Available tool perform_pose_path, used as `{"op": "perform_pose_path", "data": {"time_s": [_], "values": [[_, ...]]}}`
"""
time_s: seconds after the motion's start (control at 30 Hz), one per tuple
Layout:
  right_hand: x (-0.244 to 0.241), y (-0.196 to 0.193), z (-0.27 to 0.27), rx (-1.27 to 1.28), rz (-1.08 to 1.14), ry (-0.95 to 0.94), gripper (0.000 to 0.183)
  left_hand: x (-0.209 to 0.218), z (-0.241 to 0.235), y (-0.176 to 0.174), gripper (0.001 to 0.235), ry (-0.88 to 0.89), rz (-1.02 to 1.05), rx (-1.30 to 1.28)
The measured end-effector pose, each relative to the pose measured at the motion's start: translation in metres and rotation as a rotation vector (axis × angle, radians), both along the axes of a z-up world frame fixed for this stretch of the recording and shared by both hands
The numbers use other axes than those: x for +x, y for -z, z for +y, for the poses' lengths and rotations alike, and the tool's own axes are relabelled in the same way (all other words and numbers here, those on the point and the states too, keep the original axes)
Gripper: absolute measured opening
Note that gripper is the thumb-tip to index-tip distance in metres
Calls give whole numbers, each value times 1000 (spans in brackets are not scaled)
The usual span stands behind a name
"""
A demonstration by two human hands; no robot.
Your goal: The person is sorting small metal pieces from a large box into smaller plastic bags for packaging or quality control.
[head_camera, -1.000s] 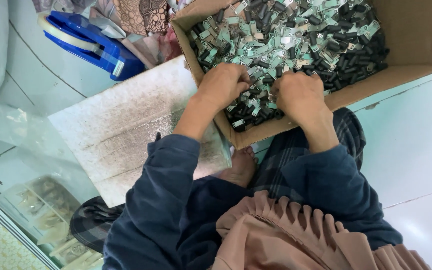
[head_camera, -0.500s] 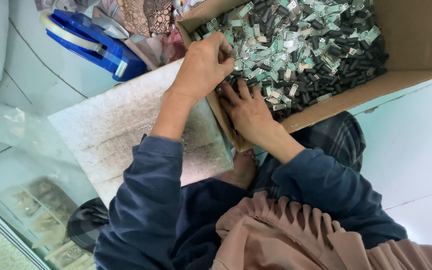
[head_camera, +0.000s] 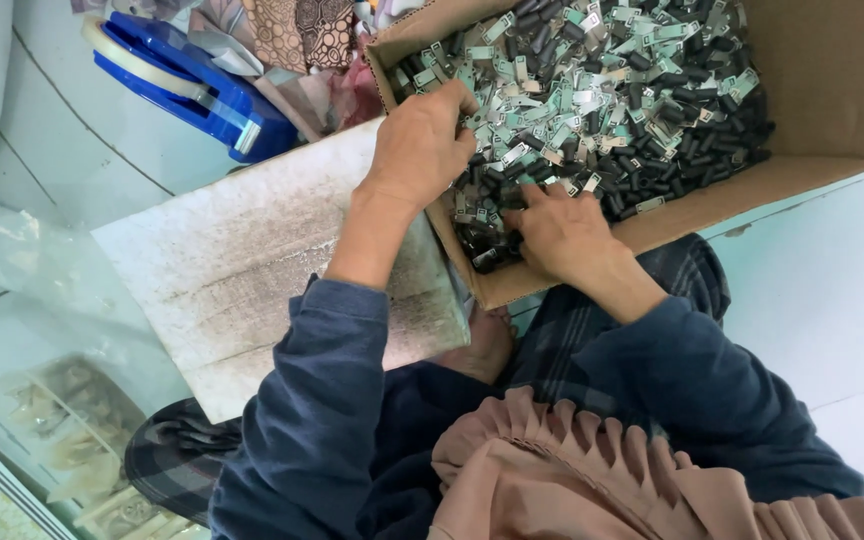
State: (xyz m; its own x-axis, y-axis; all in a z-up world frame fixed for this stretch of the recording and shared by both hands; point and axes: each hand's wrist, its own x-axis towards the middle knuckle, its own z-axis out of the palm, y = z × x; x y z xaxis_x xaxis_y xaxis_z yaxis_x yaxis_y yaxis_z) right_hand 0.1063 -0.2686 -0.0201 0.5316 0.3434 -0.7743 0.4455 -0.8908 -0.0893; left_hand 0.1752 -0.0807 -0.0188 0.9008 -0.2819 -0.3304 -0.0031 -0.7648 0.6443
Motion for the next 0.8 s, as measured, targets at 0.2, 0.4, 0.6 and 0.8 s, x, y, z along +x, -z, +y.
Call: {"op": "perform_pose_path", "data": {"time_s": [0.2, 0.4, 0.6, 0.8], "values": [[20, -25, -25, -169, 75, 127, 44, -1, 0, -3, 19, 15, 11, -22], [7, -12, -39, 59, -334, -69, 44, 1, 1, -6, 22, -11, 10, -85], [-4, 0, 16, 221, -165, -100, 51, -1, 1, -5, 20, -19, 5, -82], [-3, 13, 19, 59, -35, -193, 51, 3, 16, -30, 19, -106, 54, -314]]}}
